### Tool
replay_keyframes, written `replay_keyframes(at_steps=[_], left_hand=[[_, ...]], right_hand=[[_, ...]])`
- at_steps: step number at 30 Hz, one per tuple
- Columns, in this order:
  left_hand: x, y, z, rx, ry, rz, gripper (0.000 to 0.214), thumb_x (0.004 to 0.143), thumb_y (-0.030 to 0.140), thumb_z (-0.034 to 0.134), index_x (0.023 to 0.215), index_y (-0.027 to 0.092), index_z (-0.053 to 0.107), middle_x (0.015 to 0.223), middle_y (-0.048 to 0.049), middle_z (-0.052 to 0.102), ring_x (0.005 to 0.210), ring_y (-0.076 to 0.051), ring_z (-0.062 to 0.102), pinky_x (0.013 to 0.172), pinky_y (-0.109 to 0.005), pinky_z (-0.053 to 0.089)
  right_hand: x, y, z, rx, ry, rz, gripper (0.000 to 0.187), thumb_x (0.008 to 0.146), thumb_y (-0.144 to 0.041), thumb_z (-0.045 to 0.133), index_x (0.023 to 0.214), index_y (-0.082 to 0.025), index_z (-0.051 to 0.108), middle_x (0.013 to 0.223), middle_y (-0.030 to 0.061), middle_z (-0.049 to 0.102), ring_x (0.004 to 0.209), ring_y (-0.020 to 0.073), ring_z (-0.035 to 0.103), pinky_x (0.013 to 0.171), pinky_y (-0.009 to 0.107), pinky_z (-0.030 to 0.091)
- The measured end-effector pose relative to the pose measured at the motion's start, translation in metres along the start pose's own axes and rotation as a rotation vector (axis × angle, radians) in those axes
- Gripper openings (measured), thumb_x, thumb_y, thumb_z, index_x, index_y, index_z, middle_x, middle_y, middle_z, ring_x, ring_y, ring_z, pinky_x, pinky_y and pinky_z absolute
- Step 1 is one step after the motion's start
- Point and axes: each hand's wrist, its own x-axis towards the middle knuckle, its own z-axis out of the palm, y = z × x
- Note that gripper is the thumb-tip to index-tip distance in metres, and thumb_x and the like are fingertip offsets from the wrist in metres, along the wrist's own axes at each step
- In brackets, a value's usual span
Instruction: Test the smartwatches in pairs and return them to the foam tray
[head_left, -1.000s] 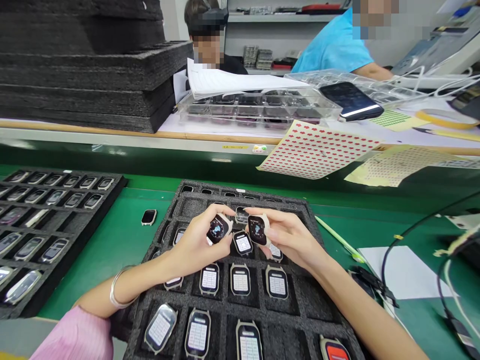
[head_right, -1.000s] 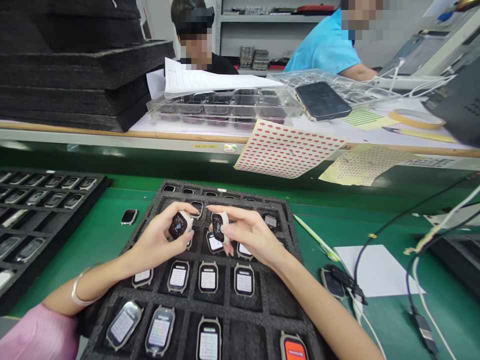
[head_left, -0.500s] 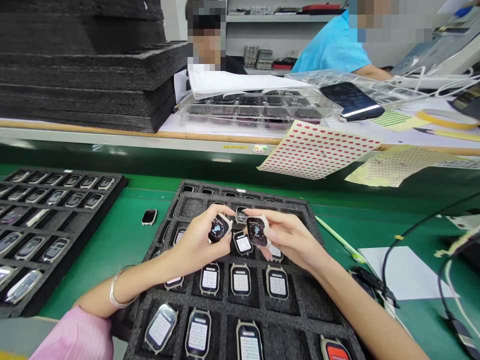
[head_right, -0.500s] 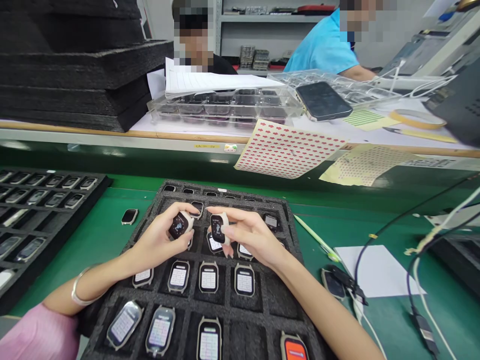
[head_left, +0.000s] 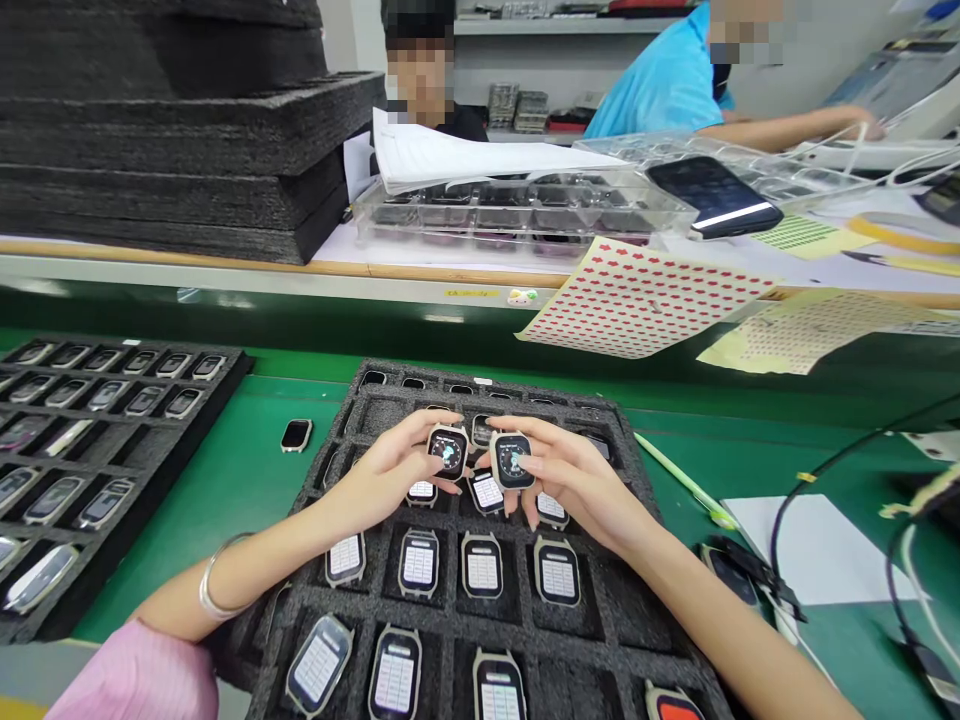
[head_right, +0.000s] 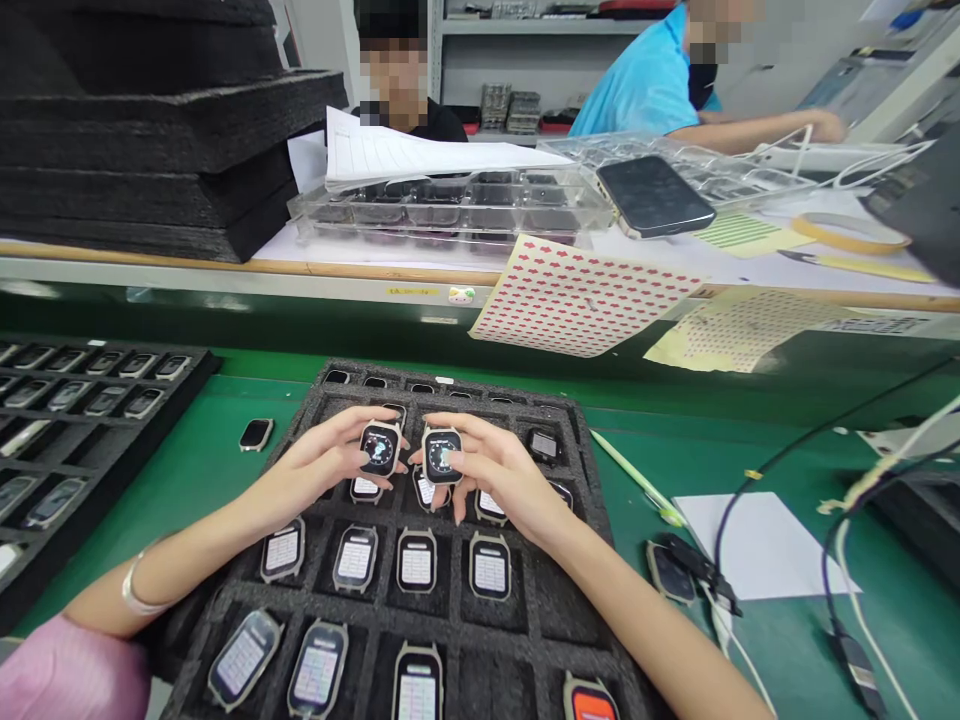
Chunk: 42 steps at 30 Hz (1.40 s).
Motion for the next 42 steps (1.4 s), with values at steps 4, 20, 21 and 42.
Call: replay_keyframes(at_steps=[4,20,21,42], left_hand=[[0.003,-0.002,0.000,0.018,-0.014,0.001,0.039,0.078,0.018,0.057,0.117,0.020,0.054,0.106,-0.0065,0.062,0.089,-0.019,0.066,0.080,-0.037,0.058],[0.004,-0.009,0.001,0.032,-0.042,0.045,0.030,0.081,0.016,0.058,0.110,0.019,0.053,0.103,-0.0057,0.062,0.090,-0.019,0.066,0.078,-0.035,0.058],[0.003,-0.009,0.000,0.034,-0.039,0.048,0.029,0.081,0.016,0.058,0.110,0.019,0.053,0.103,-0.0056,0.062,0.090,-0.020,0.066,0.078,-0.035,0.058],[-0.003,-0.001,-0.016,0.009,0.021,0.082,0.027,0.080,0.029,0.071,0.101,0.016,0.058,0.095,-0.0063,0.068,0.082,-0.021,0.071,0.067,-0.031,0.060]], right_hand=[[-0.002,0.003,0.001,-0.038,0.033,-0.058,0.042,0.087,-0.023,0.064,0.128,-0.016,0.056,0.096,0.0111,0.072,0.064,0.0209,0.071,0.046,0.026,0.055],[-0.007,0.002,0.006,-0.218,0.064,-0.112,0.052,0.083,-0.024,0.071,0.131,-0.017,0.054,0.095,0.0084,0.072,0.064,0.0171,0.070,0.051,0.025,0.057],[-0.008,0.002,0.007,-0.243,0.048,-0.114,0.058,0.081,-0.023,0.073,0.134,-0.018,0.051,0.099,0.0088,0.072,0.069,0.0178,0.070,0.056,0.026,0.058],[0.025,-0.015,-0.060,-1.448,-0.101,-0.394,0.042,0.090,-0.038,0.060,0.126,-0.015,0.059,0.126,0.0138,0.058,0.115,0.0304,0.052,0.100,0.046,0.041]])
